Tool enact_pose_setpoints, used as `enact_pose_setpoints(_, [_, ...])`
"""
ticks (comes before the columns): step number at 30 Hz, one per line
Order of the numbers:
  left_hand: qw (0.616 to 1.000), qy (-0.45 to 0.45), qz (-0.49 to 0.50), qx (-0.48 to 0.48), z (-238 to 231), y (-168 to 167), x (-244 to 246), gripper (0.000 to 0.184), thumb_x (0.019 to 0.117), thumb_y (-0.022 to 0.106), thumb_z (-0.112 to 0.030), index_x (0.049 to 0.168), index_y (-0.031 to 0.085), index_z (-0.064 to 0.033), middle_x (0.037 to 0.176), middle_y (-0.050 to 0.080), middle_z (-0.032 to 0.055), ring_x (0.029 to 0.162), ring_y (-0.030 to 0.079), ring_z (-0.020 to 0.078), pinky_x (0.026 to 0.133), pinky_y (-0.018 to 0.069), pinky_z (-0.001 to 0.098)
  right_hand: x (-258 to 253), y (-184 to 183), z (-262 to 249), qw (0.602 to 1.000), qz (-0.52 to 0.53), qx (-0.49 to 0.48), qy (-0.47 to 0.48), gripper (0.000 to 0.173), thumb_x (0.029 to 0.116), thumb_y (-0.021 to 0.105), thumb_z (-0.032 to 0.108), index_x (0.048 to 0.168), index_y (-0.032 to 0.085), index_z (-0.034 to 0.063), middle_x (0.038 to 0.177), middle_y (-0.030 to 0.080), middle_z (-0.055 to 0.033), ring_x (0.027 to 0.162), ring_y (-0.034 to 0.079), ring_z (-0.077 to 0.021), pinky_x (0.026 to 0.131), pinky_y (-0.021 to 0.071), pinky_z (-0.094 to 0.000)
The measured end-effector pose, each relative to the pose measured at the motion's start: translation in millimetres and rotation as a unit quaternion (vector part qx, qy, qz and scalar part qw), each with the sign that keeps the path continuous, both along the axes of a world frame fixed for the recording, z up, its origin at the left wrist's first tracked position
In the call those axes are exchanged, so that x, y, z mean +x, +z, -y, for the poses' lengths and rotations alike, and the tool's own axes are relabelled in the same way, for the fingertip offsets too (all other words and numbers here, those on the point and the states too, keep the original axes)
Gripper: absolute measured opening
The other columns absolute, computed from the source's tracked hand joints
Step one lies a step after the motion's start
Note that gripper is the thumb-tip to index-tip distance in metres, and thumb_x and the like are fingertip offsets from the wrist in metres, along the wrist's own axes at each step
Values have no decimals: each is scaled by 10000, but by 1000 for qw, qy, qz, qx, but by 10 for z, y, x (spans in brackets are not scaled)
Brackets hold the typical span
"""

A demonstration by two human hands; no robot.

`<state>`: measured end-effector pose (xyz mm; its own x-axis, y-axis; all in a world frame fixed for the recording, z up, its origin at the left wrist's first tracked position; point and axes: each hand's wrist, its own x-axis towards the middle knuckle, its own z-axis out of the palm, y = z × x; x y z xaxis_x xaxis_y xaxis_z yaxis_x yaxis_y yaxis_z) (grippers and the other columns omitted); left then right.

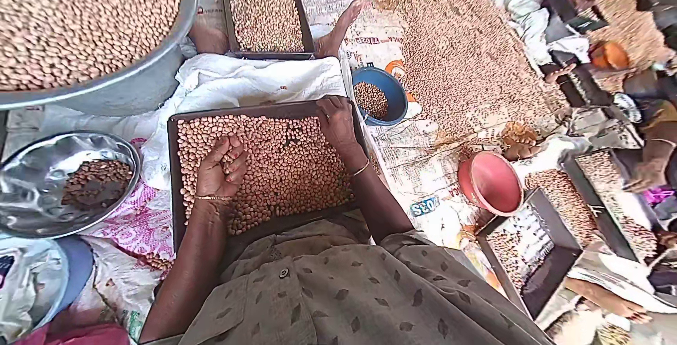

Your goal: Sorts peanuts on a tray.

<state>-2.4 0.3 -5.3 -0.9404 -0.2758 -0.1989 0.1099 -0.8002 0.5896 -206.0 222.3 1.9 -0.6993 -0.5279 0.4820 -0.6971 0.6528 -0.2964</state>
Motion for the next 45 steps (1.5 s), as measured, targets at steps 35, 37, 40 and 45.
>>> enact_pose_setpoints(35, [836,-106,179,-508,-842,1410,-2589,387,1097,423,-144,1421,490,57,1477,484,265,1324,507,368,1071,421,533,-204,392,-349,956,256,87,-112,477,1014,562,184,1467,525,37,1509,506,-189,1387,473,-389,1062,448,-521])
enact_pose_setpoints(37, [787,-193,111,-575,-1051,977,-2501,368,1114,396,-183,1316,580,64,1348,600,242,1196,602,301,1002,474,458,-219,380,-366,957,258,83,-108,476,1012,568,178,1462,525,28,1498,509,-196,1378,476,-397,1052,451,-532])
enact_pose_setpoints(40, [665,-274,61,-692,-1356,692,-2360,453,1132,353,-275,1404,572,13,1435,578,205,1361,529,289,1171,363,472,-213,379,-395,958,258,72,-104,473,1012,551,175,1450,533,-4,1500,503,-212,1367,482,-401,1043,451,-538])
enact_pose_setpoints(45, [552,-256,90,-789,-1568,664,-2348,518,1136,271,-350,1451,543,-41,1421,587,227,1376,515,375,1160,335,578,-185,376,-434,961,251,49,-108,450,1016,520,170,1423,559,-18,1492,517,-206,1350,497,-393,1025,457,-534])
